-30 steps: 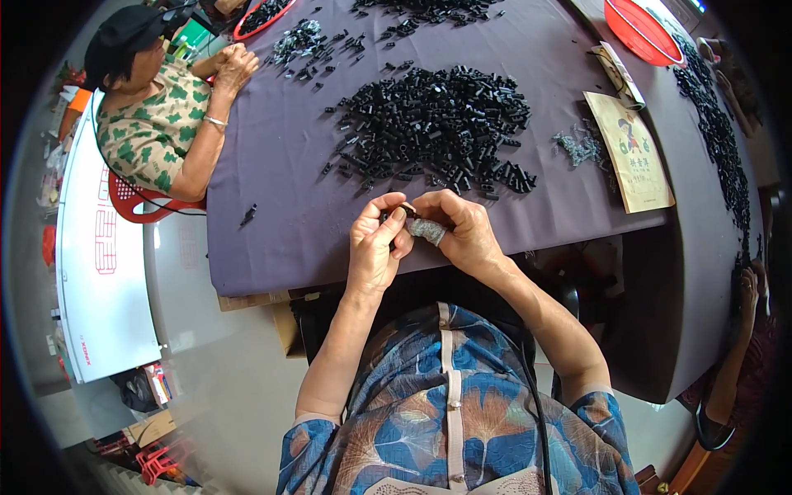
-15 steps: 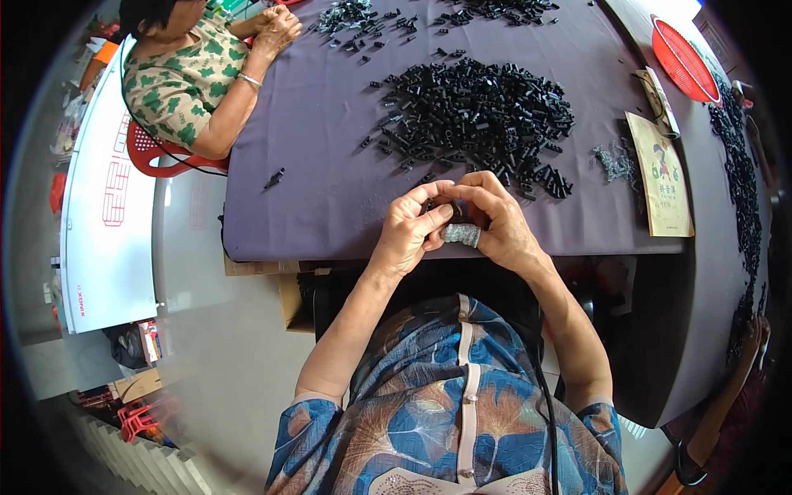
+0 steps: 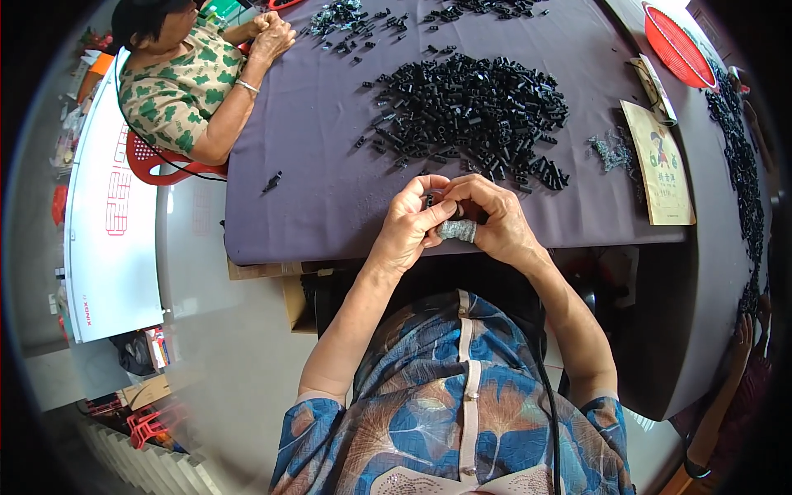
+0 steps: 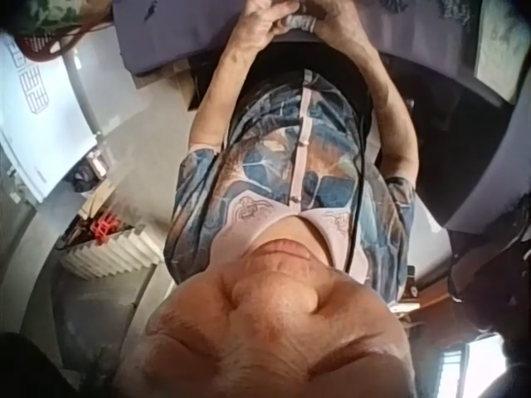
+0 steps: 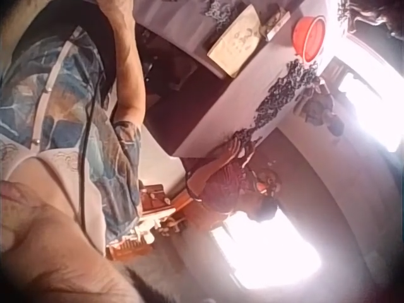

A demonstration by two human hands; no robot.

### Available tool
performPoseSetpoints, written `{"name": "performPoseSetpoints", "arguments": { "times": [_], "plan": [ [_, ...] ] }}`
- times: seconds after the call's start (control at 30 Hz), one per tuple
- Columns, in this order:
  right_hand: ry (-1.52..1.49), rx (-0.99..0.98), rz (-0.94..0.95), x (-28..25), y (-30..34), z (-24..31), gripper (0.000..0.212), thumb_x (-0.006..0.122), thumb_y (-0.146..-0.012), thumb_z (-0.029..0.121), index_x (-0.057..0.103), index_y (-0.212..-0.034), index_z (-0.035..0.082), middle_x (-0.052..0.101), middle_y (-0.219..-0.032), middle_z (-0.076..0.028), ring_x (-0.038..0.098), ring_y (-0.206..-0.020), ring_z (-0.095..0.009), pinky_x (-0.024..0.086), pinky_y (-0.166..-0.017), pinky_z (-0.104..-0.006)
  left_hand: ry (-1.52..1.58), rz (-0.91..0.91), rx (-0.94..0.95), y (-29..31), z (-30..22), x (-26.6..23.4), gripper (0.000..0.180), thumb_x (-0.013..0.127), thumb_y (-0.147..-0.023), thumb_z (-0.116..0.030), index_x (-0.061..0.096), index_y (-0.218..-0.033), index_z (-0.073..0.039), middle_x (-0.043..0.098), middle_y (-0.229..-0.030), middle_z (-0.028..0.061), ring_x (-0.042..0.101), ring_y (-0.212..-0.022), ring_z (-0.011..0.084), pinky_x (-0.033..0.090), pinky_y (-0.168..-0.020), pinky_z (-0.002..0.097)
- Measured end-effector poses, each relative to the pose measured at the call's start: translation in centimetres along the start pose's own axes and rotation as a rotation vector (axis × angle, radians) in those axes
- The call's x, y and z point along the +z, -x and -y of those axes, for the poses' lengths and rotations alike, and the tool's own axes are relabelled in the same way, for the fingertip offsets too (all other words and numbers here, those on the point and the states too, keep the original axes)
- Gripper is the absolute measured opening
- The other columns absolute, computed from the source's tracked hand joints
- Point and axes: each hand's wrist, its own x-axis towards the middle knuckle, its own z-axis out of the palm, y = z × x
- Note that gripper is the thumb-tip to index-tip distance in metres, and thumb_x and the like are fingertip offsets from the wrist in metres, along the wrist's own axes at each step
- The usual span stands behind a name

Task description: Sorting and counting small black plastic components and putting them in a small cylindrical container.

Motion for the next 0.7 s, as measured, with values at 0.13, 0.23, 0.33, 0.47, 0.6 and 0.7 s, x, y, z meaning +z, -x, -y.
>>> {"name": "performPoseSetpoints", "arguments": {
  "times": [0.13, 0.23, 0.33, 0.47, 0.6, 0.7],
  "plan": [
    [-0.002, -0.009, -0.016, 0.1, 0.0, 0.1, 0.026, 0.073, -0.070, -0.004, 0.060, -0.091, 0.003, 0.063, -0.090, -0.004, 0.053, -0.066, -0.013, 0.044, -0.058, -0.0277, 0.021, 0.003, -0.026, 0.0, 0.0, 0.0, 0.029, 0.066, -0.087, -0.007, 0.050, -0.112, -0.003, 0.060, -0.086, 0.0039, 0.046, -0.052, 0.0016, 0.031, -0.040, 0.0137],
    [-0.035, 0.003, -0.028, 0.3, 0.0, -0.1, 0.025, 0.072, -0.070, -0.005, 0.059, -0.091, 0.003, 0.063, -0.089, -0.005, 0.055, -0.067, -0.014, 0.045, -0.060, -0.0281, 0.021, -0.018, -0.029, 0.0, -0.1, 0.1, 0.029, 0.066, -0.087, -0.007, 0.051, -0.112, -0.003, 0.060, -0.086, 0.0035, 0.046, -0.053, 0.0015, 0.031, -0.040, 0.0138],
    [-0.030, -0.004, -0.033, 0.3, 0.1, -0.2, 0.025, 0.071, -0.070, -0.006, 0.059, -0.090, 0.003, 0.064, -0.088, -0.005, 0.056, -0.067, -0.015, 0.045, -0.061, -0.0286, 0.034, -0.004, -0.029, 0.0, 0.0, 0.0, 0.030, 0.067, -0.086, -0.007, 0.052, -0.112, -0.003, 0.060, -0.086, 0.0027, 0.047, -0.054, 0.0016, 0.030, -0.040, 0.0139],
    [-0.008, -0.041, -0.031, 0.5, 0.1, -0.2, 0.025, 0.070, -0.069, -0.007, 0.059, -0.089, 0.003, 0.063, -0.087, -0.007, 0.057, -0.068, -0.017, 0.046, -0.061, -0.0289, 0.048, 0.029, -0.056, -0.1, 0.1, -0.5, 0.030, 0.069, -0.085, -0.007, 0.055, -0.111, -0.002, 0.061, -0.085, 0.0014, 0.047, -0.055, 0.0016, 0.030, -0.041, 0.0142],
    [-0.016, -0.012, -0.036, 1.1, 0.3, -0.6, 0.026, 0.071, -0.070, -0.005, 0.059, -0.092, 0.002, 0.062, -0.087, -0.007, 0.058, -0.069, -0.018, 0.047, -0.063, -0.0288, 0.032, -0.012, -0.050, 0.3, -0.3, -0.3, 0.030, 0.065, -0.086, -0.008, 0.054, -0.114, -0.001, 0.060, -0.085, 0.0017, 0.046, -0.054, 0.0017, 0.030, -0.041, 0.0144],
    [0.049, -0.053, -0.011, 1.3, 0.4, -0.4, 0.038, 0.077, -0.071, 0.005, 0.059, -0.104, 0.002, 0.061, -0.098, -0.008, 0.057, -0.077, -0.016, 0.048, -0.068, -0.0281, 0.149, -0.021, -0.048, 1.4, -1.0, -1.5, 0.025, 0.056, -0.089, -0.006, 0.057, -0.113, 0.000, 0.058, -0.082, 0.0019, 0.044, -0.051, 0.0023, 0.030, -0.040, 0.0152]
  ]
}}
